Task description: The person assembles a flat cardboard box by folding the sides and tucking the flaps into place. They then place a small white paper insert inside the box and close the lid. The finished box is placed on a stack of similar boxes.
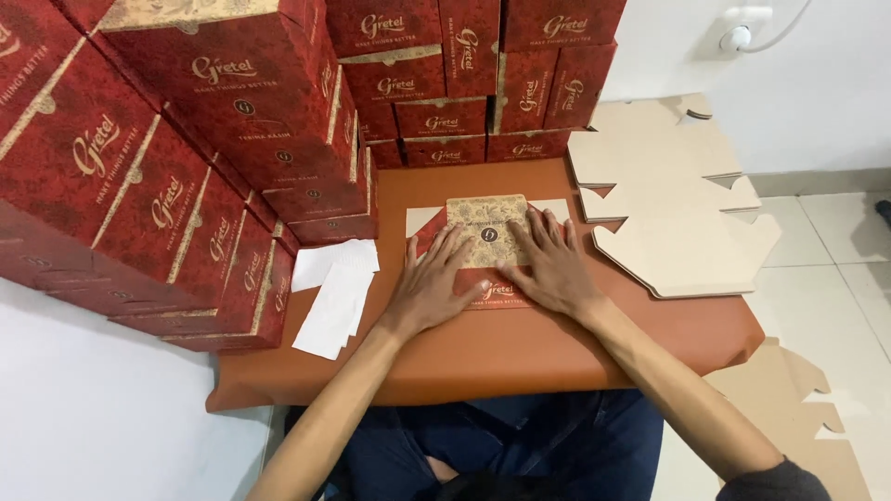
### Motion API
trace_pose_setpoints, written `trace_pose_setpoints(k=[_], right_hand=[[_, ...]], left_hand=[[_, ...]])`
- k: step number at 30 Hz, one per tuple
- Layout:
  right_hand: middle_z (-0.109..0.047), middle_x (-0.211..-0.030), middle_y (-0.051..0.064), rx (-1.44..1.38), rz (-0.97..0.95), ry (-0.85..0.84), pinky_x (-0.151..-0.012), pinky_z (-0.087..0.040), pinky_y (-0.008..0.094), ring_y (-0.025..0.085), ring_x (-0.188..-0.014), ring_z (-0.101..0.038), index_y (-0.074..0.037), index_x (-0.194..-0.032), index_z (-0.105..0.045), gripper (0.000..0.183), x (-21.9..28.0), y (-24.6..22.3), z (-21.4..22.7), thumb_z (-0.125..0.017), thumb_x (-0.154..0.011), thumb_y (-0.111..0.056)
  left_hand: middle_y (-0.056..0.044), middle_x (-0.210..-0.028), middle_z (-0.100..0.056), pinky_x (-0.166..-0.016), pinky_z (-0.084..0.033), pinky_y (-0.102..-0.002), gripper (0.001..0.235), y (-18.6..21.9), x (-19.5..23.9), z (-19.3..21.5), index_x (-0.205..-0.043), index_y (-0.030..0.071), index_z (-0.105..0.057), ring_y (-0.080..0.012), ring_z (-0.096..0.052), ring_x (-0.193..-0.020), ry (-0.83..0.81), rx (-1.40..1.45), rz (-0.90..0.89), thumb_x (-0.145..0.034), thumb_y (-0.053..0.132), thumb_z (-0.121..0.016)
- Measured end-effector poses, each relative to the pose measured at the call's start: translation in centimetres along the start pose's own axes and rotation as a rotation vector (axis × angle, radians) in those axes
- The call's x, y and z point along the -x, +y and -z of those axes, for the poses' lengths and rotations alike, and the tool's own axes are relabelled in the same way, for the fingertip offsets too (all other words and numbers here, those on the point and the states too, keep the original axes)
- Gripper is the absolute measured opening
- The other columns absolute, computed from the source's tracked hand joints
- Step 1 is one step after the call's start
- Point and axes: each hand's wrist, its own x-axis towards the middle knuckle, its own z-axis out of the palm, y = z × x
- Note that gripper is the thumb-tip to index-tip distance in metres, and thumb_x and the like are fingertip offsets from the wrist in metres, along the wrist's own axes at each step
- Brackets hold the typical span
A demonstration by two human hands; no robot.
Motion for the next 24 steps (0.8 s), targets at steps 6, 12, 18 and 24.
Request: trace_pose_setpoints(k=[6,12,18,24], right_hand=[[-0.037,-0.169,0.025,-0.148,-0.074,-0.003,-0.133,-0.020,0.058,0.045,-0.161,-0.028,-0.026,-0.168,-0.038,0.085,-0.4,2.5,1.0,-0.055,-0.098,-0.073],[-0.035,-0.172,0.022,-0.085,-0.087,-0.019,-0.134,-0.017,0.057,0.044,-0.162,-0.025,-0.041,-0.163,-0.042,0.073,-0.5,1.9,0.9,-0.055,-0.098,-0.074],[-0.044,-0.165,0.026,-0.192,-0.069,0.073,-0.131,-0.023,0.059,0.047,-0.158,-0.033,-0.037,-0.157,-0.051,0.072,-0.3,1.8,0.9,-0.068,-0.094,-0.068],[-0.070,-0.138,0.012,-0.276,-0.072,0.305,-0.125,-0.034,0.056,0.034,-0.135,-0.064,-0.040,-0.163,-0.047,0.112,-1.0,3.9,0.7,-0.099,-0.064,-0.038]], left_hand=[[-0.012,-0.161,-0.053,-0.120,-0.033,-0.058,0.085,-4.0,-0.3,-0.2,-0.148,0.014,-0.058,-0.0301,-0.046,-0.152,0.261,0.106,0.158,-0.084,0.066,-0.076],[-0.014,-0.164,-0.050,-0.120,-0.032,-0.059,0.088,-3.7,-0.2,-0.3,-0.151,0.011,-0.056,-0.0308,-0.044,-0.154,0.228,0.083,0.190,-0.086,0.067,-0.076],[-0.013,-0.162,-0.051,-0.121,-0.029,-0.061,0.089,-3.3,-0.1,0.1,-0.153,0.013,-0.055,-0.0318,-0.045,-0.153,0.233,0.163,0.198,-0.082,0.059,-0.083],[-0.009,-0.158,-0.047,-0.119,-0.035,-0.062,0.103,-6.4,-2.2,-2.3,-0.155,0.019,-0.052,-0.0384,-0.051,-0.147,0.363,0.393,0.214,-0.067,0.042,-0.101]])
